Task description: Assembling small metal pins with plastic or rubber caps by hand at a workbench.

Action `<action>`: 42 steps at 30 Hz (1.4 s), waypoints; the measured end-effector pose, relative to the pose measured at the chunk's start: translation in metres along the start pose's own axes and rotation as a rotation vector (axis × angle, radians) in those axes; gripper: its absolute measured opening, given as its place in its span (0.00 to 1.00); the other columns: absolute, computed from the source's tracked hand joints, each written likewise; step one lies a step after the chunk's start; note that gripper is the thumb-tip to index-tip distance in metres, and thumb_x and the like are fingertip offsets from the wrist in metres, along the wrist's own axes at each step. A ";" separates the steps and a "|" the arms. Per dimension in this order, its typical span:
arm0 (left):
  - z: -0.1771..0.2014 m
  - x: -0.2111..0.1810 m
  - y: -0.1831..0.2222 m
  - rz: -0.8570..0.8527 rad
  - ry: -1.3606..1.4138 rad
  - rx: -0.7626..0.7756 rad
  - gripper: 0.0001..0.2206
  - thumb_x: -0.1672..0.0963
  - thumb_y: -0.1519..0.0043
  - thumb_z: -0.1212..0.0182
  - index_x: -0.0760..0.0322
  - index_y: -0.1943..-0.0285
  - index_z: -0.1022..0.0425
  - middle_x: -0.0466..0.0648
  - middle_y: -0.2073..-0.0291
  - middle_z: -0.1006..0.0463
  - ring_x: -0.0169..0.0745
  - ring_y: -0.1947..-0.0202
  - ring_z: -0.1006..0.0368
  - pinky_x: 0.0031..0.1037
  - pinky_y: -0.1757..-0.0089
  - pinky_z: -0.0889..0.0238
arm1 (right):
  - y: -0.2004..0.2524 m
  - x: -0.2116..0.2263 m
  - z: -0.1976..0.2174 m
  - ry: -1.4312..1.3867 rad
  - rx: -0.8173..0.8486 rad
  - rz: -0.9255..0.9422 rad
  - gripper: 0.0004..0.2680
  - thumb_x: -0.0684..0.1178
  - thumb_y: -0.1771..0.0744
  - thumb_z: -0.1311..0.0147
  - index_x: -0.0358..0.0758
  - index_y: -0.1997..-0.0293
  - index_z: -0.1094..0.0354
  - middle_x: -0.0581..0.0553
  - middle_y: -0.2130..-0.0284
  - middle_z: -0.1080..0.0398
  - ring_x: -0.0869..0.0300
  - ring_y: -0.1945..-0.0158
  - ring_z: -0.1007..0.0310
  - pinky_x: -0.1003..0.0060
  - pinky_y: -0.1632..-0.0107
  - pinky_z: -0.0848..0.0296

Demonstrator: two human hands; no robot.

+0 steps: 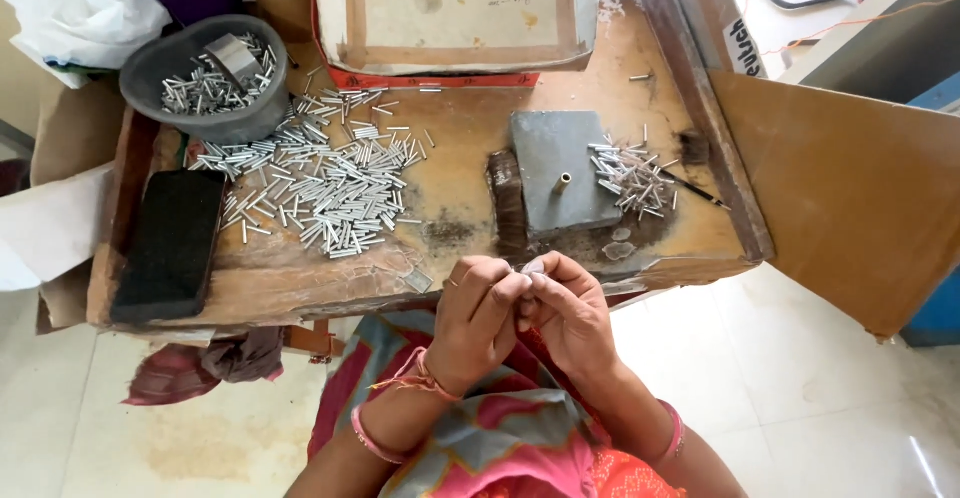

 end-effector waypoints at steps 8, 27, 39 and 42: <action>0.009 0.003 0.000 -0.139 -0.066 0.067 0.15 0.64 0.45 0.38 0.71 0.48 0.29 0.56 0.53 0.29 0.58 0.52 0.29 0.42 0.50 0.32 | 0.005 0.030 -0.009 0.107 0.030 -0.177 0.08 0.37 0.32 0.47 0.29 0.48 0.34 0.40 0.59 0.26 0.59 0.60 0.21 0.63 0.55 0.20; -0.023 0.010 0.024 0.665 1.076 -0.120 0.06 0.69 0.37 0.40 0.72 0.57 0.26 0.53 0.58 0.21 0.37 0.60 0.23 0.27 0.57 0.27 | 0.000 0.026 0.001 0.077 0.157 0.149 0.05 0.31 0.34 0.52 0.23 0.59 0.30 0.37 0.62 0.33 0.59 0.65 0.28 0.64 0.63 0.24; -0.025 0.014 0.032 0.668 1.123 -0.126 0.07 0.70 0.39 0.38 0.72 0.60 0.26 0.53 0.59 0.21 0.36 0.60 0.24 0.26 0.57 0.27 | 0.011 0.025 -0.023 0.399 0.042 0.329 0.06 0.27 0.36 0.52 0.24 0.60 0.31 0.40 0.61 0.33 0.62 0.65 0.28 0.68 0.64 0.25; -0.023 0.013 0.033 0.637 1.050 -0.143 0.08 0.70 0.40 0.38 0.71 0.60 0.26 0.52 0.59 0.21 0.34 0.58 0.25 0.24 0.54 0.30 | 0.017 0.031 -0.032 0.878 0.000 0.499 0.06 0.26 0.36 0.49 0.24 0.61 0.32 0.40 0.61 0.30 0.63 0.65 0.26 0.70 0.63 0.22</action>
Point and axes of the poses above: each hand's wrist, its own y-axis away from the middle knuckle, its own z-axis out of the back of the hand, x = y × z, the point moved 1 cm from there along -y, towards the middle knuckle
